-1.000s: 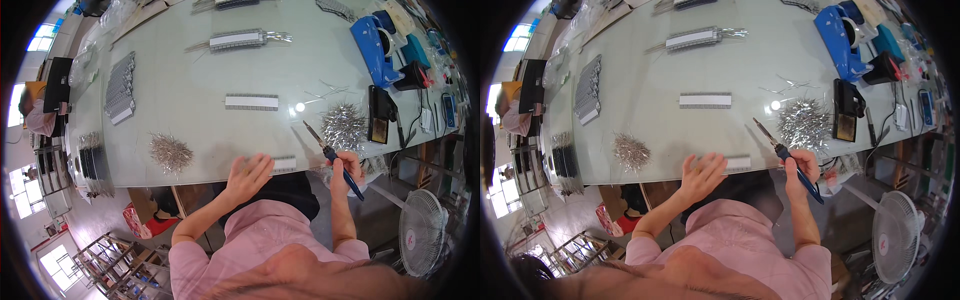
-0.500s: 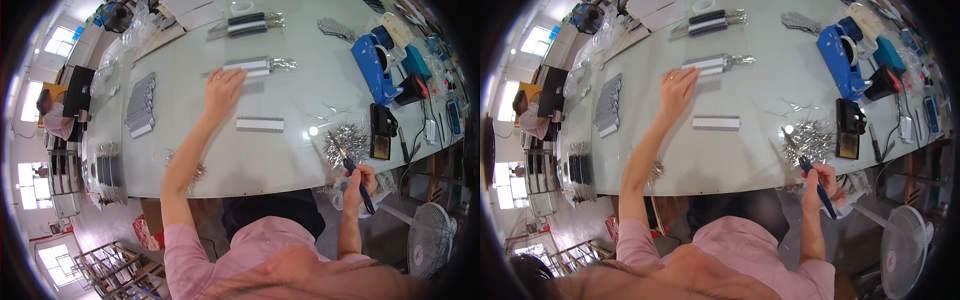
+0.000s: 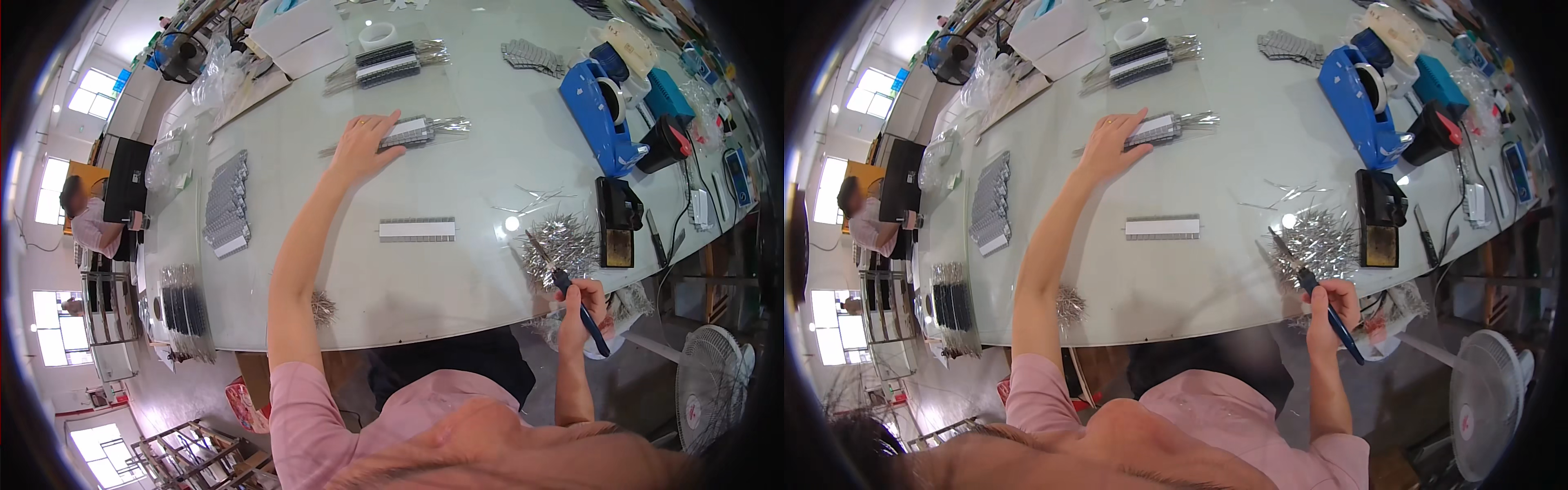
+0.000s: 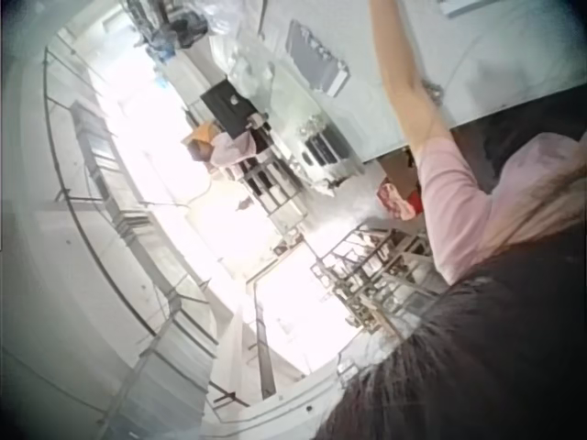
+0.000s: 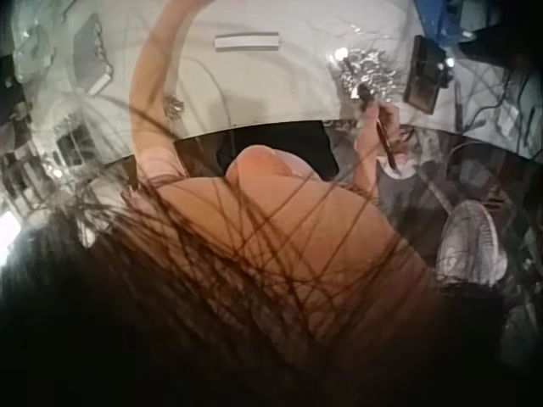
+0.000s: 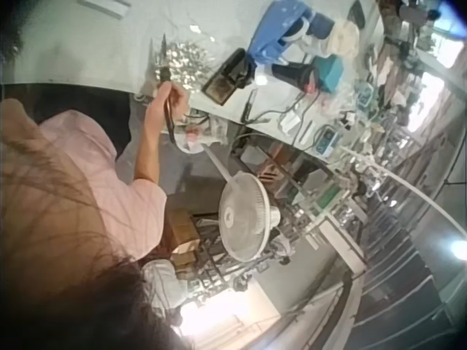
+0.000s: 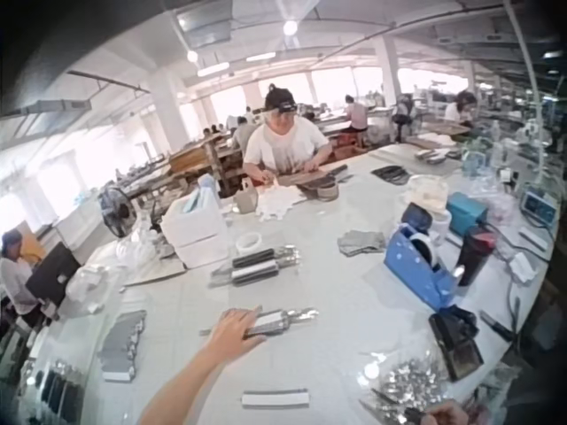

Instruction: Soldering silver wire bundles into white plastic component housings at a factory workbench.

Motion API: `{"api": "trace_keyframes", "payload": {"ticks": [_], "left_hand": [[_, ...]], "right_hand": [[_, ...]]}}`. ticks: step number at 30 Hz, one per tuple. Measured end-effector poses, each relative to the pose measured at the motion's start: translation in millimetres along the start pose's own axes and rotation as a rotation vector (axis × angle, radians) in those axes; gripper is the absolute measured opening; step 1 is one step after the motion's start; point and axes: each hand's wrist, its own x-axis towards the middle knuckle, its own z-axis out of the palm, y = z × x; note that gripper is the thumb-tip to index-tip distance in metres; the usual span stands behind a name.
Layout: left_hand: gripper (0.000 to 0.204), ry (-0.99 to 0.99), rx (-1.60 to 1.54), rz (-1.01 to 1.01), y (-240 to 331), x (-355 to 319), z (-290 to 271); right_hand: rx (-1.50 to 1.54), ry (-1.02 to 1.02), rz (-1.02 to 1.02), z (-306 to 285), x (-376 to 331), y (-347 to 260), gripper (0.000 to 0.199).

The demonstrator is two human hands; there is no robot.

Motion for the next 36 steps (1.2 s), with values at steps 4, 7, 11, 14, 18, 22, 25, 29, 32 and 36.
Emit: {"api": "trace_keyframes", "payload": {"ticks": [4,7,11,14,18,22,25,29,32,36], "left_hand": [[0.062,-0.126,-0.004,-0.114,-2,6,0],[0.063,-0.04,0.03,-0.096,1,-3,-1],[0.062,0.034,-0.024,-0.026,46,-45,-4],[0.062,-0.196,0.035,0.03,107,-108,-4],[0.068,-0.31,0.013,-0.114,164,-159,-17],[0.074,-0.362,-0.048,-0.211,207,-192,-27],[0.069,-0.293,-0.008,-0.26,227,-193,-23],[0.062,-0.177,-0.06,-0.292,249,-141,7],[0.058,-0.079,-0.136,-0.27,267,-95,36],[0.056,-0.04,-0.121,-0.272,279,-74,61]], "right_hand": [[0.04,-0.014,0.002,5,-2,-2,0.011],[0.037,-0.008,0.006,0,-4,0,0.012],[-0.036,0.066,-0.012,-9,-11,2,0.007],[-0.09,0.065,0.011,-9,-12,4,0.008],[-0.009,-0.033,-0.003,3,-7,1,0.012],[0.007,-0.055,-0.034,7,-4,-4,0.013],[0.056,-0.03,-0.023,6,-5,-6,0.013],[0.015,-0.003,-0.078,6,-7,-6,0.013],[0.014,-0.011,-0.109,5,-12,-12,0.013],[0.001,0.025,-0.133,-5,-16,-13,0.013]]}}
